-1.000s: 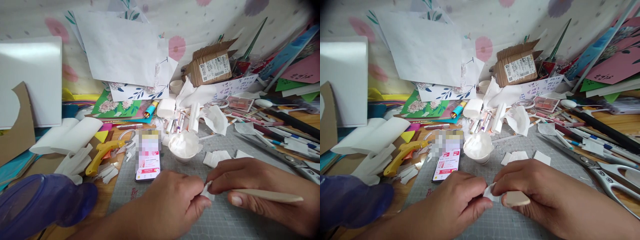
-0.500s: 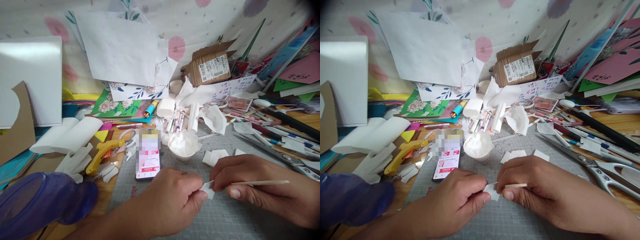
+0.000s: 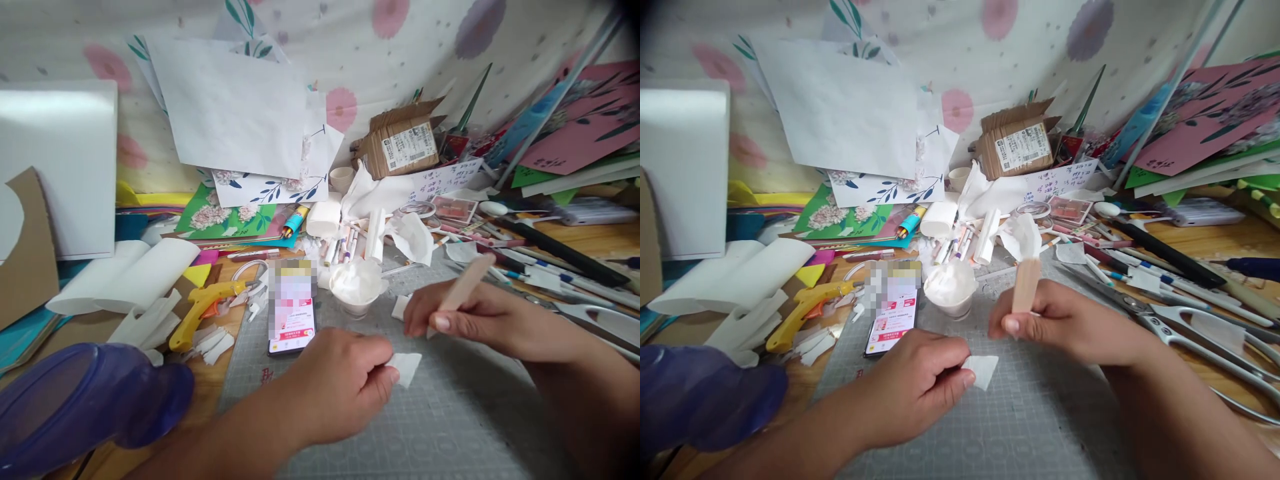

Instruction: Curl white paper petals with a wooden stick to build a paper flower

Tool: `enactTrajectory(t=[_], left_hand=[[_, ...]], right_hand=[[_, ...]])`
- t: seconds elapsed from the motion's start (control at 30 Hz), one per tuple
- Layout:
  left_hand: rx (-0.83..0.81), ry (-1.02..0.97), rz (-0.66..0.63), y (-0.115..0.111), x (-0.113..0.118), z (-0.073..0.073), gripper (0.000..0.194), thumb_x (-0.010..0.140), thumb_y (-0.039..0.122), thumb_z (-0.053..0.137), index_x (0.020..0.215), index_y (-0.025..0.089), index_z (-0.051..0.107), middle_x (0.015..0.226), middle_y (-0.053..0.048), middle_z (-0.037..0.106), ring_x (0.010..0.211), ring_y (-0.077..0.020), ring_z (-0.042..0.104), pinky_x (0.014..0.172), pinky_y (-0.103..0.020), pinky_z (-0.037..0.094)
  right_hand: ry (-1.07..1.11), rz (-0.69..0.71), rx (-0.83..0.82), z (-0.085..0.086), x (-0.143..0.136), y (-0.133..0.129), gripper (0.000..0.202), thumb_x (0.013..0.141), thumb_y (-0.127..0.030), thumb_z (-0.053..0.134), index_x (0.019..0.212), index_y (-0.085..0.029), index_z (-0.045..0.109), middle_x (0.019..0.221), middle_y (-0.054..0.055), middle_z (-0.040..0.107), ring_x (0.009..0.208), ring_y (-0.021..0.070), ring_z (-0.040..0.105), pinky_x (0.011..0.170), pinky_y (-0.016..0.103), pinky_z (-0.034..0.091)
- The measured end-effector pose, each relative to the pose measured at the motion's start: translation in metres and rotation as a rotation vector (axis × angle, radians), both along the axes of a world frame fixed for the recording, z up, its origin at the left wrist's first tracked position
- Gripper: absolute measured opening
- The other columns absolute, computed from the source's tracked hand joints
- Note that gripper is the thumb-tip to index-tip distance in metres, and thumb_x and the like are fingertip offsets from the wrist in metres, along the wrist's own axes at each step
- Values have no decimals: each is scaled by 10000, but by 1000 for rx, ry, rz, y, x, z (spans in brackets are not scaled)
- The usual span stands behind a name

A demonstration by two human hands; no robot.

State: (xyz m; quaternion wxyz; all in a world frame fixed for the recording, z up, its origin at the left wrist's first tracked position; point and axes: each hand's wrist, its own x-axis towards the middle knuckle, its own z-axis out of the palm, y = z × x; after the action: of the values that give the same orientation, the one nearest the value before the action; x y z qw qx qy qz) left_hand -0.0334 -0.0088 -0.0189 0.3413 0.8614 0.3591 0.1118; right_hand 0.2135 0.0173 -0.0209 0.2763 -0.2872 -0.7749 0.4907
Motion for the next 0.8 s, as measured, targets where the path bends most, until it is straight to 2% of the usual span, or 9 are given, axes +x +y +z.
enactTrajectory(t=[0.1, 0.2, 0.3, 0.37, 0.47, 0.57, 0.67, 0.8], left_hand=[[67, -24, -47, -1, 0, -1, 337, 885, 168, 524, 643, 207, 294, 575, 71, 327, 526, -97, 316, 530, -271, 226], [149, -61, -97, -2, -1, -3, 291, 920, 183, 514, 657, 199, 390, 621, 60, 403, 574, -104, 382, 557, -262, 282], [165, -97, -85, -2, 2, -6, 273, 923, 202, 518, 660, 194, 446, 644, 46, 466, 611, -115, 442, 589, -258, 329], [116, -134, -10, -4, 7, -7, 260, 881, 182, 530, 639, 194, 437, 672, 28, 511, 644, -124, 491, 614, -256, 368], [22, -214, 117, -9, 20, -8, 244, 787, 129, 547, 599, 195, 405, 738, -1, 567, 707, -138, 542, 669, -266, 416], [-98, -287, 247, -13, 37, -9, 271, 707, 94, 548, 547, 197, 354, 688, 16, 515, 646, -122, 491, 612, -267, 387], [-294, -364, 417, -11, 54, -15, 276, 677, 100, 543, 522, 205, 339, 596, 43, 435, 570, -107, 425, 541, -261, 339], [-480, -483, 574, -6, 65, -27, 251, 656, 128, 583, 529, 208, 383, 533, 56, 438, 545, -112, 467, 548, -265, 391]], right_hand=[[94, -149, -48, 3, 1, 0, 383, 988, -490, 536, 959, -178, 756, 993, 87, 718, 923, 196, 632, 802, 327, 476], [89, -241, -63, 16, -2, -5, 441, 972, -548, 528, 940, -182, 771, 886, 58, 692, 839, 176, 608, 760, 309, 457], [-54, -267, -121, 30, -2, -10, 499, 959, -583, 522, 972, -157, 780, 741, 39, 650, 702, 150, 574, 657, 284, 438], [-113, -244, -126, 35, 3, -12, 520, 950, -597, 520, 990, -150, 784, 716, 40, 640, 657, 139, 541, 601, 269, 420], [-130, -205, -122, 33, 17, -13, 495, 932, -595, 549, 997, -164, 784, 764, 57, 673, 649, 141, 540, 586, 273, 433], [-65, -233, -158, 23, 30, -10, 438, 925, -562, 586, 974, -177, 789, 787, 61, 690, 680, 154, 581, 644, 297, 475], [2, -277, -162, 9, 37, -6, 416, 906, -563, 616, 952, -191, 796, 715, 42, 661, 687, 167, 608, 655, 306, 480], [118, -259, -125, 2, 30, 2, 369, 899, -544, 636, 923, -214, 800, 691, 32, 660, 676, 172, 620, 630, 293, 490]])
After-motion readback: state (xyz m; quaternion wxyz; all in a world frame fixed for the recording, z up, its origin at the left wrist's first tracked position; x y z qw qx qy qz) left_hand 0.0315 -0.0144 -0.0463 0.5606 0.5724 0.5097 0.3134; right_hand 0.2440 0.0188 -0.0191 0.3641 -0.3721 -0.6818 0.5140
